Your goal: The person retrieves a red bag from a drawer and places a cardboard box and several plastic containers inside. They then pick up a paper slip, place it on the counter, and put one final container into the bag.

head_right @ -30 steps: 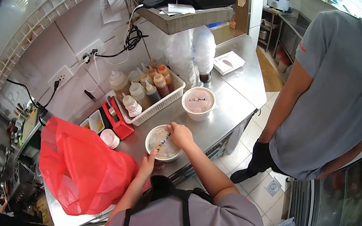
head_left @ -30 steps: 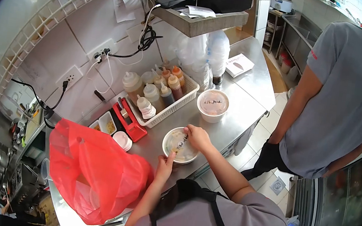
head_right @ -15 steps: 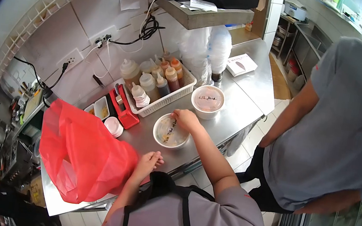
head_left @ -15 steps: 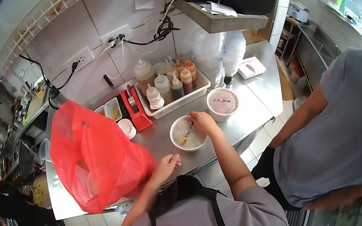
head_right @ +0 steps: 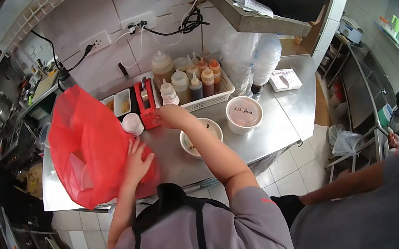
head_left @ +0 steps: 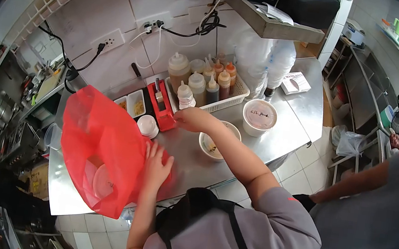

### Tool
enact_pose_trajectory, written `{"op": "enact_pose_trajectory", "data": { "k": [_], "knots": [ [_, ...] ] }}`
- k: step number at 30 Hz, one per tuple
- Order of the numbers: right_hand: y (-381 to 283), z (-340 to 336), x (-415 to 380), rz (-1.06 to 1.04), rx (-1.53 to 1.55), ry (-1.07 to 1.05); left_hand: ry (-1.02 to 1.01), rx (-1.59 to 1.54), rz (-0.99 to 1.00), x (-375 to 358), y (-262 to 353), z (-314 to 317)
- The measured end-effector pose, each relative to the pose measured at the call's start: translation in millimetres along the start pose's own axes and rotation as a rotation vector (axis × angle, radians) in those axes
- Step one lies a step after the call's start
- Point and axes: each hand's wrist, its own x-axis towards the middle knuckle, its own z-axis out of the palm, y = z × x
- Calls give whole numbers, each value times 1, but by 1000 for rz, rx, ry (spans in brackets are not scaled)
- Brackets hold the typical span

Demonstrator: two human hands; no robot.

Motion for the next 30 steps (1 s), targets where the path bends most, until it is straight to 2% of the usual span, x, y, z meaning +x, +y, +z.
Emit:
{"op": "enact_pose_trajectory", "data": {
  "k": [1,2,4,6,8,10,11,15,17,20,21,25,27,29,30],
  "knots": [
    [0,6,8,-48,-57,-51,53,54,89,4,4,0],
    [-1,10,14,-96,-115,-100,57,54,81,9,3,0],
    [-4,21,21,-137,-52,-79,60,221,170,16,-3,3],
    [-7,24,24,-175,12,-56,37,181,129,22,-7,2],
    [-11,24,26,-151,-19,-104,9,141,91,22,-9,3],
    [-10,21,27,-126,-20,-130,144,67,144,18,-10,6],
    [-9,19,26,-94,-21,-152,142,68,144,16,-11,6],
    [2,12,17,-41,-60,-113,140,25,174,10,-13,2],
    [-4,5,4,97,-74,-93,113,13,175,2,-16,-3],
    [4,23,-11,72,-81,21,61,27,185,-6,-20,-8],
    [-7,17,-19,48,-143,-71,70,23,186,-5,-23,-9],
    [-21,27,-47,-4,-12,-101,57,23,186,-4,-29,-12],
    [-24,21,-63,82,109,54,51,26,182,-4,-29,-12],
    [4,13,-77,228,269,259,49,36,180,-3,-31,-12],
    [13,-2,-91,309,250,408,49,36,182,-3,-31,-11]
  ]
}}
